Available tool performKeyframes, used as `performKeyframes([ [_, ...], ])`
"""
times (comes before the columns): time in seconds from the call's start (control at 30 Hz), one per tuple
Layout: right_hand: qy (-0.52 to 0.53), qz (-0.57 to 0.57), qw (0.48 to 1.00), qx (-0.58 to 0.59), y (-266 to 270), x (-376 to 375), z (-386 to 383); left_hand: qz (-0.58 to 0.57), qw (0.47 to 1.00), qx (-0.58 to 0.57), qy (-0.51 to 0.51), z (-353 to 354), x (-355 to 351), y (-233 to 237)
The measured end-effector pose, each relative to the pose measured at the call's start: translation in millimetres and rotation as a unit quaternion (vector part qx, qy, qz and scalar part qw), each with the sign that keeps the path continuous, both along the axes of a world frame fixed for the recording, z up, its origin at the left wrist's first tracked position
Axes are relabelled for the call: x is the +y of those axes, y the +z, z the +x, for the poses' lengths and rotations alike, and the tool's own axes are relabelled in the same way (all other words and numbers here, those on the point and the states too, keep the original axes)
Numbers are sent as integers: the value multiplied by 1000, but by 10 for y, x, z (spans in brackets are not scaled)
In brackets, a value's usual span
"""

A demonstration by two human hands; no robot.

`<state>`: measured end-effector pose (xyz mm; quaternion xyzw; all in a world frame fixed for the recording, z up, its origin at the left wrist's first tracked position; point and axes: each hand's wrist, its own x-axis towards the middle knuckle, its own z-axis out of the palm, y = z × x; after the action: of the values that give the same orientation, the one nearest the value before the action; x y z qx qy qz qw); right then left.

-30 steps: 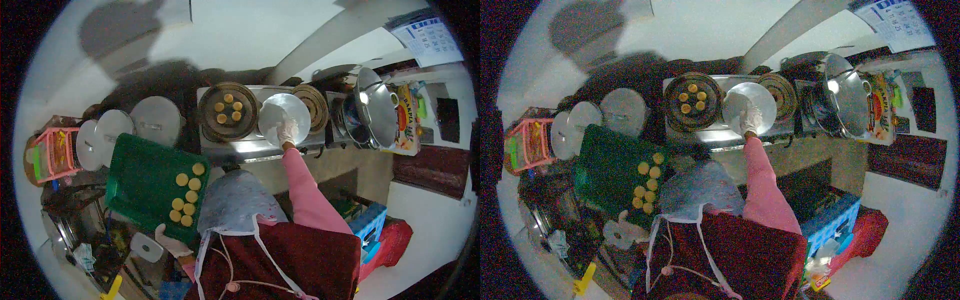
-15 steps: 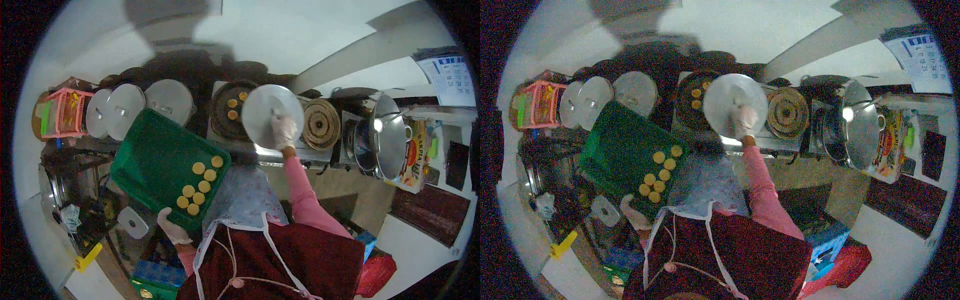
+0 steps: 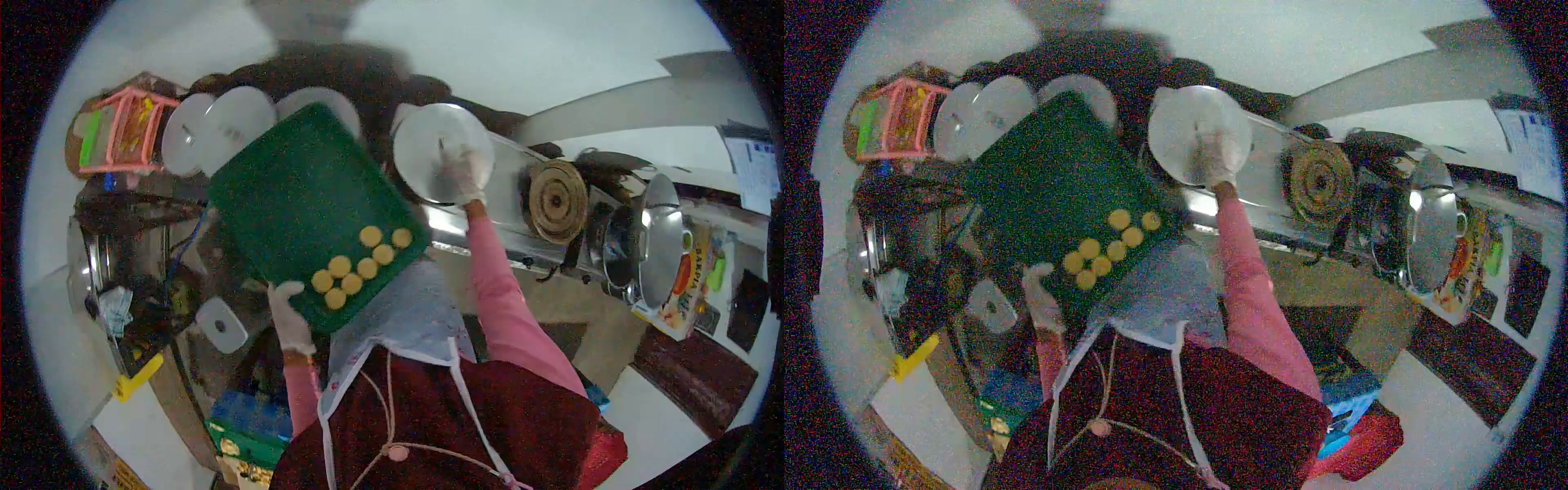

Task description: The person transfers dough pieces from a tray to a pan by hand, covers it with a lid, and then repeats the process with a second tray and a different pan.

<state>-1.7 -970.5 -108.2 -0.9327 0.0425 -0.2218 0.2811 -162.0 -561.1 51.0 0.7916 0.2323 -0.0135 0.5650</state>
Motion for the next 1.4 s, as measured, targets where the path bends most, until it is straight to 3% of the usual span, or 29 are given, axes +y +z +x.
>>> performKeyframes([
  [0.03,-12,64,997,-35,181,79,-38,72,992,-54,-86,64,-27,19],
  [0.07,-41,274,961,-16,656,226,-30,139,969,-105,-174,160,-83,35],
  [0.13,28,232,972,-4,917,327,-244,-95,989,-52,-96,463,-326,194],
  [0.2,200,56,978,4,1003,443,-502,-211,976,-7,-53,624,-523,254],
  [0.23,272,133,953,11,1109,595,-546,-211,976,7,-51,680,-620,248],
  [0.33,245,-11,940,237,1297,760,-700,-175,979,-7,-104,715,-759,125],
  [0.5,151,-18,955,256,1005,422,-908,-249,961,118,-37,654,-1187,43],
  [0.57,128,0,957,261,802,242,-1003,-250,961,57,-104,603,-1390,105],
  [0.67,112,47,960,251,871,-57,-1169,-341,932,93,-83,539,-1888,247],
  [0.77,159,98,966,179,703,-385,-1374,-259,957,49,-124,323,-2029,-99],
  [0.87,174,140,939,261,800,-780,-1462,-248,960,87,-94,290,-2395,77],
  [0.97,64,372,907,187,1281,-1432,-1429,-142,978,80,-127,186,-2587,72],
  [1.0,-24,487,853,183,1325,-1675,-1426,-79,983,58,-156,144,-2595,30],
  [1.03,-114,591,779,178,1334,-1914,-1437,-156,977,70,-124,148,-2666,89],
  [1.1,-198,571,796,31,954,-2352,-1500,-267,956,94,-80,236,-2858,227],
  [1.17,-267,461,831,157,187,-2861,-1577,-294,946,120,-71,283,-2943,267],
  [1.27,-204,261,903,274,-389,-3081,-1680,-303,938,167,-28,326,-2982,189],
  [1.37,-181,18,962,204,-582,-2990,-1759,-287,948,129,-56,324,-3050,152],
  [1.4,-183,55,963,192,-602,-2960,-1785,-289,947,122,-63,333,-3055,134],
])
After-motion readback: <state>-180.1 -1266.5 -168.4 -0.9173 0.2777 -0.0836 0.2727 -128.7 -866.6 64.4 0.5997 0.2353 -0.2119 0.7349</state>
